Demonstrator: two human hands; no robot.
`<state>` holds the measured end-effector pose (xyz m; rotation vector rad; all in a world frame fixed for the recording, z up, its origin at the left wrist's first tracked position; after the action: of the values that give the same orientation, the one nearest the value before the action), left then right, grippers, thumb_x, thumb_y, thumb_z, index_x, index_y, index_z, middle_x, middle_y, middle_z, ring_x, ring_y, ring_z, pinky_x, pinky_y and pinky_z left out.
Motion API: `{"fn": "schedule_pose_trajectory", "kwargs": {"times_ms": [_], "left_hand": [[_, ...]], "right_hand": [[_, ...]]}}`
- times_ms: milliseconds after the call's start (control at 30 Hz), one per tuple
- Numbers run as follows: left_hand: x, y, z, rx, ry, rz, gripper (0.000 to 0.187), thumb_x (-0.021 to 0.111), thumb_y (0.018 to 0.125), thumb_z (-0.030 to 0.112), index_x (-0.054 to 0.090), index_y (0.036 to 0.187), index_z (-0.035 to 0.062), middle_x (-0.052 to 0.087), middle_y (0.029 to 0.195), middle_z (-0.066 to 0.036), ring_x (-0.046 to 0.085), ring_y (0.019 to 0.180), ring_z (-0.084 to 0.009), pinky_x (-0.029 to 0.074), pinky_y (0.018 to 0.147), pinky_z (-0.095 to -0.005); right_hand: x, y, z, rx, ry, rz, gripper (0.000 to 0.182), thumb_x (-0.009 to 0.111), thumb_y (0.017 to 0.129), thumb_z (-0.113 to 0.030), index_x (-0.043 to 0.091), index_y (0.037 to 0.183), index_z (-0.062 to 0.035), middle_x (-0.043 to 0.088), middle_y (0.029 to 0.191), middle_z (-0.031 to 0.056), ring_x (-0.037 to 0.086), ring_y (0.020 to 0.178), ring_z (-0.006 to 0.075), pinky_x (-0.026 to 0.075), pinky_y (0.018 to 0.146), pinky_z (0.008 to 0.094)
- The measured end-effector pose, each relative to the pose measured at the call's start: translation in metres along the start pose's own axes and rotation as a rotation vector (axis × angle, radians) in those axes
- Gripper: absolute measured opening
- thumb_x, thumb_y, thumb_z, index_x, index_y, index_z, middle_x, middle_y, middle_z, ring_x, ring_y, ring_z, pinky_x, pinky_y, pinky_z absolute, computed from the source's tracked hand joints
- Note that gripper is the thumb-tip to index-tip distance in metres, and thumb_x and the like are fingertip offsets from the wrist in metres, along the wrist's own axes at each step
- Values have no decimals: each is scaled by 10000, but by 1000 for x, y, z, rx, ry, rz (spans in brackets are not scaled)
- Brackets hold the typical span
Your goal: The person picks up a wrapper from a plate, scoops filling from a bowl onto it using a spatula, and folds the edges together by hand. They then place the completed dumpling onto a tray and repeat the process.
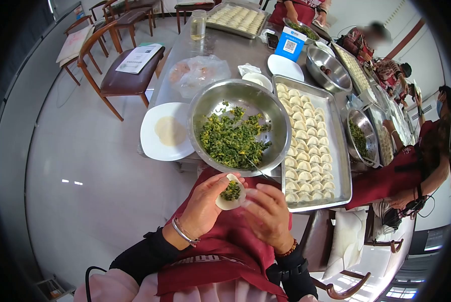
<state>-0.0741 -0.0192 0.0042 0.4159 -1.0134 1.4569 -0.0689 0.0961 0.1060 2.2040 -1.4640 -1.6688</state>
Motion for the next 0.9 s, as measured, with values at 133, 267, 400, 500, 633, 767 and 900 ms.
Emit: {"fn": "schedule_pose_trajectory", "kwargs": {"times_ms": [133, 267, 400, 500, 633, 767, 900], "left_hand": [[10, -4, -5, -4, 27, -33, 318, 469, 1011, 212, 574, 1199, -22, 625, 1154, -93, 601, 1063, -162, 471, 945, -295], [17, -9, 0, 74, 272, -67, 317, 446, 1021, 232, 583, 1182, -4, 622, 1124, -73, 602, 1031, -143, 490, 899, -286], [11, -15, -13, -66, 85, 12, 296, 438, 1023, 229, 583, 1167, 14, 611, 1105, -53, 594, 1024, -123, 507, 855, -290], [11, -16, -19, -62, 101, 12, 288, 439, 1022, 225, 561, 1186, 23, 597, 1130, -48, 584, 1048, -121, 499, 864, -286], [16, -19, -24, -52, 109, -51, 282, 418, 1026, 180, 511, 1249, 34, 567, 1176, -65, 554, 1102, -155, 481, 939, -334], [30, -27, -15, 3, 409, -149, 304, 509, 988, 136, 483, 1268, 19, 552, 1158, -61, 541, 1091, -129, 481, 929, -318], [32, -29, -14, 42, 631, -193, 334, 563, 955, 73, 477, 1269, -1, 561, 1107, -61, 590, 955, -111, 517, 765, -249]], "right_hand": [[5, -3, -9, -56, 28, 24, 394, 789, 671, -52, 686, 1041, -140, 621, 1188, 41, 559, 1116, 268, 486, 906, 361], [1, -7, -7, -28, 38, 139, 338, 804, 651, -69, 706, 969, -126, 654, 1117, 23, 564, 1102, 260, 487, 898, 352], [2, -8, -3, 32, 52, 181, 296, 801, 649, -62, 711, 927, -114, 668, 1076, 9, 564, 1089, 257, 486, 892, 351], [-3, -8, 1, 70, 50, 248, 279, 795, 657, -58, 702, 916, -109, 663, 1073, 2, 560, 1080, 254, 477, 884, 351], [-5, -8, 7, 138, 56, 285, 262, 793, 662, -52, 688, 895, -108, 659, 1049, 3, 554, 1075, 252, 461, 879, 355], [-7, -11, 9, 156, 90, 309, 259, 794, 661, -50, 688, 891, -107, 657, 1037, 4, 554, 1075, 251, 457, 882, 356], [-11, -12, 9, 159, 123, 313, 259, 795, 658, -52, 692, 890, -107, 658, 1039, 5, 554, 1071, 248, 454, 885, 354]]}}
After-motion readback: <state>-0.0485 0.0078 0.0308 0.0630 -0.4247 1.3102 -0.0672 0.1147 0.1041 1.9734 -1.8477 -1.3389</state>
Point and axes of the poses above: each hand's wrist, its own y-axis towards the middle knuckle, its own x-axis out of the palm, z = x × y, the point moved 10 cm from there along y, towards the middle knuckle
